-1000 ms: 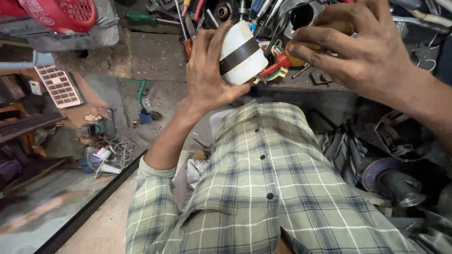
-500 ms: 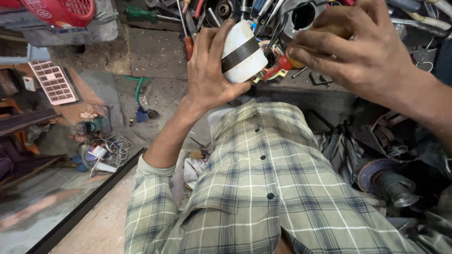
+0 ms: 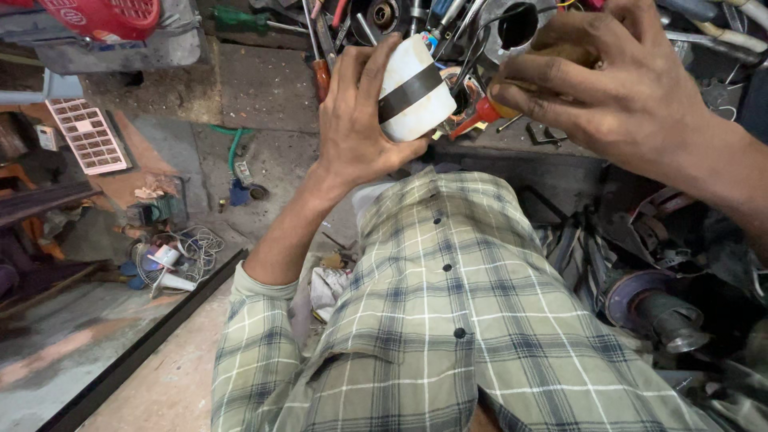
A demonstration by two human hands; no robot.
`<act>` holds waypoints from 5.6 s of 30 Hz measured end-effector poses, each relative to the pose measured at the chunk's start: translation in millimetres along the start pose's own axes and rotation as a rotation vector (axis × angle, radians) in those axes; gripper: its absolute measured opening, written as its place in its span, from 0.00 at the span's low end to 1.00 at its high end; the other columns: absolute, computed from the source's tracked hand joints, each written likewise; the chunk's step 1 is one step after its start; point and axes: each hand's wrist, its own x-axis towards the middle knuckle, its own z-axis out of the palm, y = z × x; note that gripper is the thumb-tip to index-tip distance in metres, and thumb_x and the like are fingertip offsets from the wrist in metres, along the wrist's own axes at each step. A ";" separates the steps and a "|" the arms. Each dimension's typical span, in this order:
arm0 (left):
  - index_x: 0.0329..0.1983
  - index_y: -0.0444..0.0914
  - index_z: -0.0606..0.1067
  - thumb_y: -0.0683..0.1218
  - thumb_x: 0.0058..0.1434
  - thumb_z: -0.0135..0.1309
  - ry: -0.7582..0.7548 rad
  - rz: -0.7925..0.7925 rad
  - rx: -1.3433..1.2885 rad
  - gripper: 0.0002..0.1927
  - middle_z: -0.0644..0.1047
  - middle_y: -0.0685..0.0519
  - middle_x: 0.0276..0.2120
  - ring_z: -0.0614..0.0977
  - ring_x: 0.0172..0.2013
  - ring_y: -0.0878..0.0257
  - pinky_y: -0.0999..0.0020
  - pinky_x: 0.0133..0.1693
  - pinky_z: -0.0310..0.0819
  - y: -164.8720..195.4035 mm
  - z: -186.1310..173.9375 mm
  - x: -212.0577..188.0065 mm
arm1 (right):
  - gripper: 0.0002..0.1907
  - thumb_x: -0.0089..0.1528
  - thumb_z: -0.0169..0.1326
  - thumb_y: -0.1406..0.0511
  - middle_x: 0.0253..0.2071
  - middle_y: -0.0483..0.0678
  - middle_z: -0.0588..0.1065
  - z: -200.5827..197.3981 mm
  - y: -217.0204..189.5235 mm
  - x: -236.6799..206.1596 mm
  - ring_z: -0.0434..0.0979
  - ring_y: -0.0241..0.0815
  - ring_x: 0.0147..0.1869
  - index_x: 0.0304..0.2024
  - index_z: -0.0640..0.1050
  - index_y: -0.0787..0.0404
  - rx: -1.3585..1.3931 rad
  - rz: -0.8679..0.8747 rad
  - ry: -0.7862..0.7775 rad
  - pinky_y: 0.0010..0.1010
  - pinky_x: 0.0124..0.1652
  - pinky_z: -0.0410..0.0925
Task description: The person works on a small electric motor at a cluttered workbench, pulling the rotor out of the white stator housing and setting parts on the bench. They handle the motor housing and rotor, reposition the parts, and use a screwdriver on the motor near the end.
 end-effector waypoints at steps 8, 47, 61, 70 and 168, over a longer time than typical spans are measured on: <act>0.75 0.43 0.57 0.53 0.42 0.73 -0.005 -0.030 -0.014 0.58 0.67 0.46 0.53 0.76 0.54 0.50 0.52 0.54 0.79 7.7 -5.5 -0.3 | 0.18 0.60 0.66 0.59 0.56 0.38 0.77 6.8 1.0 0.7 0.70 0.43 0.65 0.54 0.85 0.47 0.090 0.027 0.029 0.44 0.63 0.65; 0.75 0.36 0.62 0.49 0.48 0.75 -0.080 -0.349 -0.284 0.53 0.65 0.44 0.63 0.71 0.66 0.48 0.54 0.69 0.67 30.7 -34.0 -10.4 | 0.09 0.68 0.65 0.68 0.47 0.56 0.77 164.1 -171.1 -221.7 0.76 0.58 0.53 0.50 0.82 0.63 0.412 1.264 0.180 0.45 0.51 0.70; 0.73 0.35 0.62 0.51 0.45 0.74 -0.087 -0.380 -0.298 0.53 0.67 0.44 0.58 0.74 0.62 0.49 0.55 0.64 0.72 27.8 -41.4 -25.8 | 0.13 0.58 0.65 0.67 0.42 0.57 0.74 162.4 -136.5 -184.1 0.76 0.62 0.46 0.43 0.78 0.64 0.554 1.051 -0.086 0.48 0.44 0.70; 0.71 0.35 0.63 0.51 0.45 0.75 -0.070 -0.410 -0.303 0.52 0.67 0.42 0.59 0.75 0.60 0.48 0.54 0.61 0.74 15.2 -47.5 -37.8 | 0.05 0.64 0.62 0.74 0.37 0.50 0.76 146.0 -144.9 -101.2 0.78 0.40 0.38 0.40 0.77 0.68 0.727 1.335 0.348 0.30 0.39 0.71; 0.71 0.37 0.59 0.47 0.47 0.72 0.268 -0.571 -0.061 0.50 0.66 0.43 0.54 0.78 0.54 0.46 0.52 0.54 0.77 12.9 -52.1 -43.4 | 0.14 0.72 0.54 0.63 0.24 0.45 0.72 100.6 -144.2 106.8 0.69 0.35 0.24 0.35 0.76 0.67 1.554 1.065 0.270 0.31 0.24 0.61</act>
